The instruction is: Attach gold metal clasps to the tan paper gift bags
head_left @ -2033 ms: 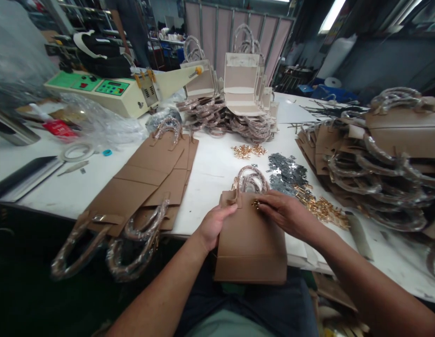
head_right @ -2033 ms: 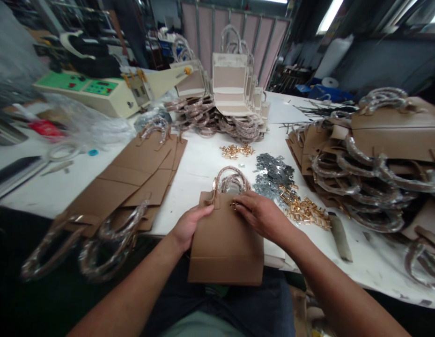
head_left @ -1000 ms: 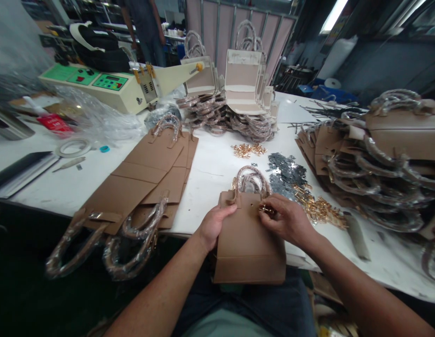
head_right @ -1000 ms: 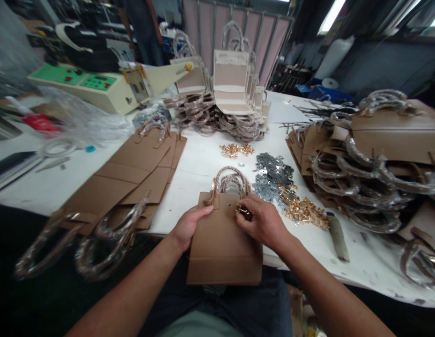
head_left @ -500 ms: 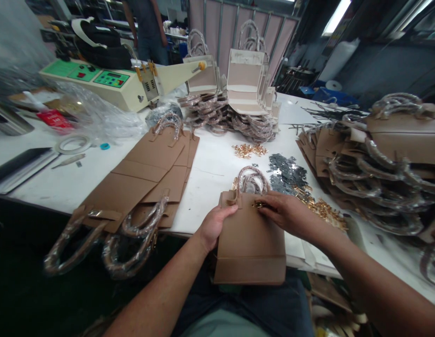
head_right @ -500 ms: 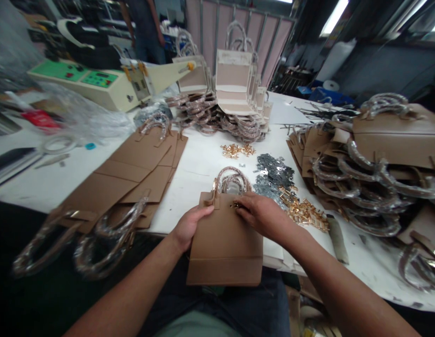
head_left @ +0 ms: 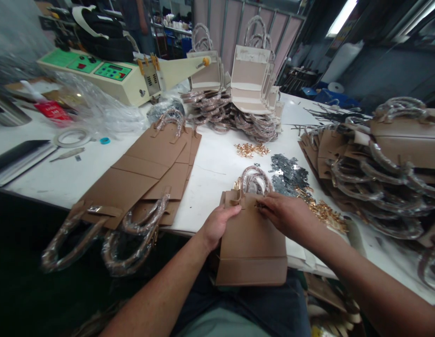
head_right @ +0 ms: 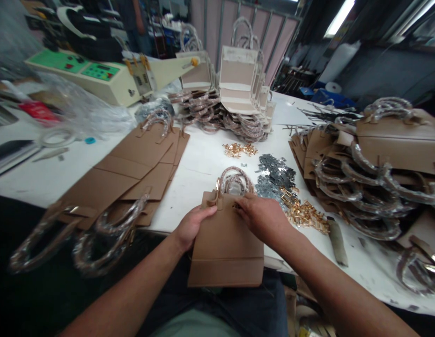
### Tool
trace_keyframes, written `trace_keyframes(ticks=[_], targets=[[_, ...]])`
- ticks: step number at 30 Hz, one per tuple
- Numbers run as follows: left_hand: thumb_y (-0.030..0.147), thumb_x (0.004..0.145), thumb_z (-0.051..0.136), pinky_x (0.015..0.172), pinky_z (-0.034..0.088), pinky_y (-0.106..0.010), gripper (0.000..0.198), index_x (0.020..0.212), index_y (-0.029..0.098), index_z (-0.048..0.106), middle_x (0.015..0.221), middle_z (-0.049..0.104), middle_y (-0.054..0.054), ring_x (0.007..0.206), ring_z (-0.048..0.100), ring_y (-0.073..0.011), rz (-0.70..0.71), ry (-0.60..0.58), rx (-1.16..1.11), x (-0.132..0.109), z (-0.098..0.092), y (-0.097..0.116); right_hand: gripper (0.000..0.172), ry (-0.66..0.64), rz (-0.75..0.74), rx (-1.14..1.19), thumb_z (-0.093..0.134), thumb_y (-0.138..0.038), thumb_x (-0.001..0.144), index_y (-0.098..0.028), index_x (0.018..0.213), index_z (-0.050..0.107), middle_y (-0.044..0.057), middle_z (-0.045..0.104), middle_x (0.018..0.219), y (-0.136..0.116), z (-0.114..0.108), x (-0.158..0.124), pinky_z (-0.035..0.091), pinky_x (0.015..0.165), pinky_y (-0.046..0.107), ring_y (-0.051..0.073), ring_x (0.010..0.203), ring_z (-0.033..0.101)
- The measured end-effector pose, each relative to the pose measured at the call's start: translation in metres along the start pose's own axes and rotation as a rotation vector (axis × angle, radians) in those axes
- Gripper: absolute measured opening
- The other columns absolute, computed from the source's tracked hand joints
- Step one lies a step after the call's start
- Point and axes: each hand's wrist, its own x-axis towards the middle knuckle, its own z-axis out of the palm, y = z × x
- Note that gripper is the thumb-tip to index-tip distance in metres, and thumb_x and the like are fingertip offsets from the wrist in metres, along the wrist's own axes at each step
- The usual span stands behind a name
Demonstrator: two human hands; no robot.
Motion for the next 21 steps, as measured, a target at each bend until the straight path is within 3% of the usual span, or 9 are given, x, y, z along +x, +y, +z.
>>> trace_keyframes(ticks=[6, 9, 16, 21], targets=[[0.029, 0.082, 0.077, 0.078, 0.058, -0.034, 0.037, 0.115, 0.011, 0.075, 0.095, 0.08, -0.013, 0.085, 0.076, -0.0266, 0.007, -0.029, -0.001, -0.001, -0.001, 0.001, 0.012, 0.068, 0.042, 0.224, 0.068, -0.025, 0.092, -0.028, 0.099, 0.077, 0.003, 0.077, 0.097, 0.009, 0.007, 0.001, 0.045, 0.071, 0.029, 0.023, 0.087, 0.071], [0.029, 0.082, 0.077, 0.077, 0.058, -0.033, 0.037, 0.114, 0.01, 0.075, 0.096, 0.08, -0.014, 0.084, 0.076, -0.0261, 0.004, -0.022, 0.01, -0.001, 0.0, 0.001, 0.011, 0.082, 0.03, 0.284, 0.068, -0.026, 0.093, -0.026, 0.099, 0.077, 0.002, 0.077, 0.096, 0.014, 0.011, 0.0, 0.046, 0.073, 0.028, 0.021, 0.086, 0.071], [0.026, 0.085, 0.071, 0.079, 0.059, -0.033, 0.034, 0.114, 0.009, 0.074, 0.098, 0.08, -0.014, 0.079, 0.075, -0.0234, -0.001, 0.02, 0.024, 0.0, 0.001, 0.001, 0.014, -0.006, -0.06, 0.012, 0.062, -0.027, 0.098, -0.023, 0.096, 0.075, 0.005, 0.074, 0.092, 0.009, 0.006, 0.004, 0.036, 0.065, 0.029, 0.021, 0.08, 0.068], [0.025, 0.086, 0.07, 0.078, 0.059, -0.033, 0.033, 0.114, 0.008, 0.074, 0.098, 0.08, -0.015, 0.079, 0.076, -0.0238, -0.01, 0.023, 0.017, 0.001, 0.0, 0.0, 0.015, -0.038, -0.108, -0.052, 0.059, -0.027, 0.1, -0.021, 0.102, 0.073, 0.005, 0.072, 0.092, 0.007, 0.003, 0.005, 0.031, 0.062, 0.029, 0.019, 0.075, 0.066]])
